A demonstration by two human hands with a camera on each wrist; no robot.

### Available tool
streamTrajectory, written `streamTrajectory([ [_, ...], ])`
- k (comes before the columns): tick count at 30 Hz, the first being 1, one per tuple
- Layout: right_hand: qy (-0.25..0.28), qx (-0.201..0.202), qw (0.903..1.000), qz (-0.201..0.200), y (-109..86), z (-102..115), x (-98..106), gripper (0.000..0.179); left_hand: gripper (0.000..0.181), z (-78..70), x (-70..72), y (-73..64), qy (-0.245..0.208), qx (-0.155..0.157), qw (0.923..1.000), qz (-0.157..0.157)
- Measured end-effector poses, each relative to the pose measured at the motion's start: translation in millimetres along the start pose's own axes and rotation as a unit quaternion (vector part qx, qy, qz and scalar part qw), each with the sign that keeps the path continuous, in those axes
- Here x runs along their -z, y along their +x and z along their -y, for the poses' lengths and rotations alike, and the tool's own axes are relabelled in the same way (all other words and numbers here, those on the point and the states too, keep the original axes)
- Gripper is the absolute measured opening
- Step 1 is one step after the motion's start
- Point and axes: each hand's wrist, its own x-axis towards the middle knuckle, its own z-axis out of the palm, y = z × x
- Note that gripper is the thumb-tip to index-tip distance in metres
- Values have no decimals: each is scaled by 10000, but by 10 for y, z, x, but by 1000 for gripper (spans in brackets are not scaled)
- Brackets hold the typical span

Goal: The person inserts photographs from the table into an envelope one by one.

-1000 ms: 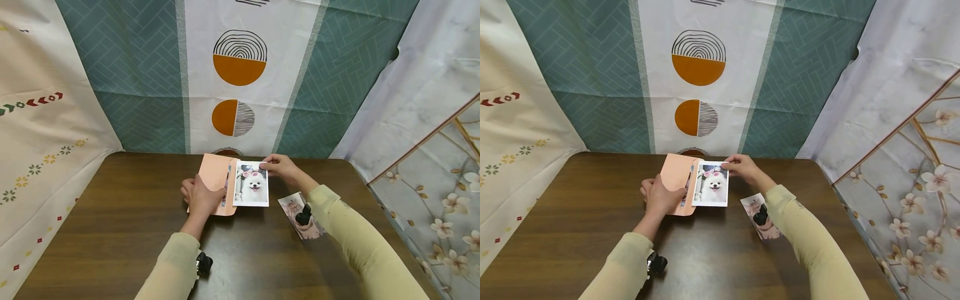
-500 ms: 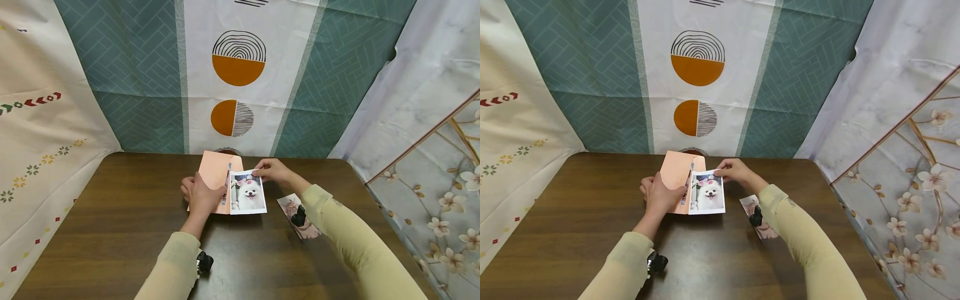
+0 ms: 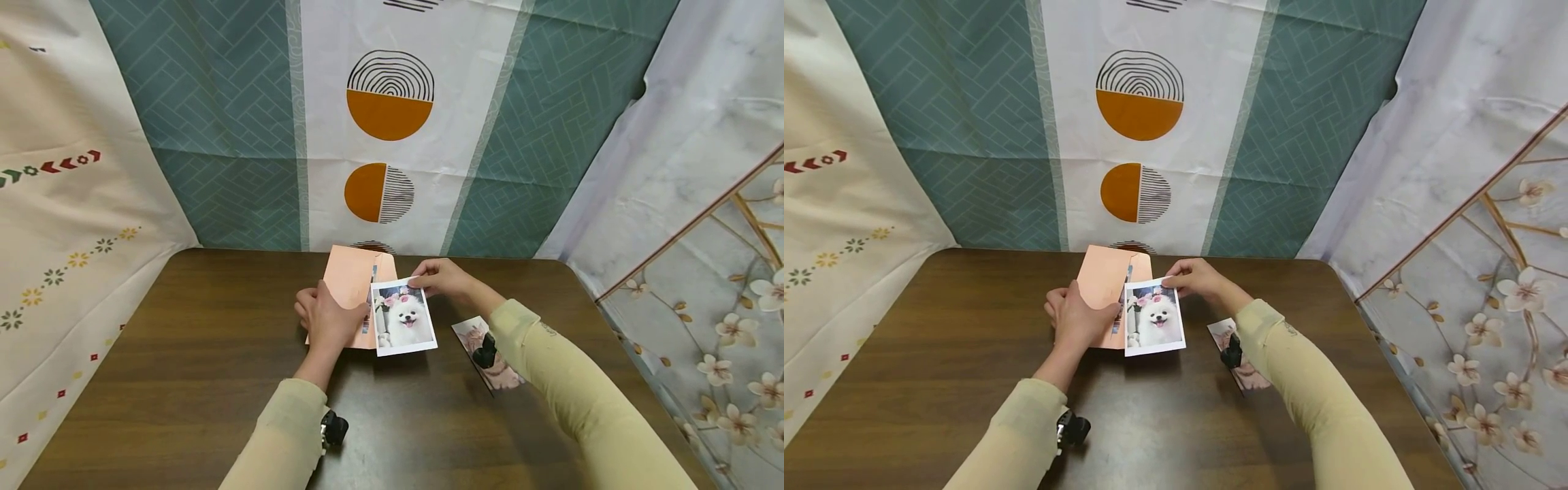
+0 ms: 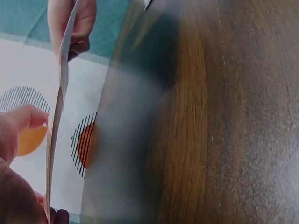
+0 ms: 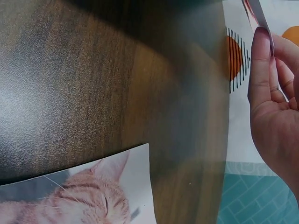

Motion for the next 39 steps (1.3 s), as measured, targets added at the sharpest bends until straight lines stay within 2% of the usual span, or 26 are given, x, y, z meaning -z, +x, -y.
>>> streamTrajectory([
  [9, -25, -62, 9999, -96, 41, 58, -4, 7, 100, -26, -12, -5, 75, -1, 10000, 1],
  [16, -39, 90, 9987, -510, 118, 121, -63, 10, 97, -40, -13, -17, 125, -40, 9999, 64],
  [29, 297, 254, 9952, -903, 281, 123, -366, 9, 100, -30, -39, -25, 126, 36, 9999, 103],
  [34, 316, 249, 9961, -789, 295, 137, -420, 13, 102, -21, -19, -17, 99, 16, 9999, 75],
  [39, 583, 94, 9972, -466, 262, 154, -350, 21, 98, 4, -14, -10, 156, 0, 9999, 63],
])
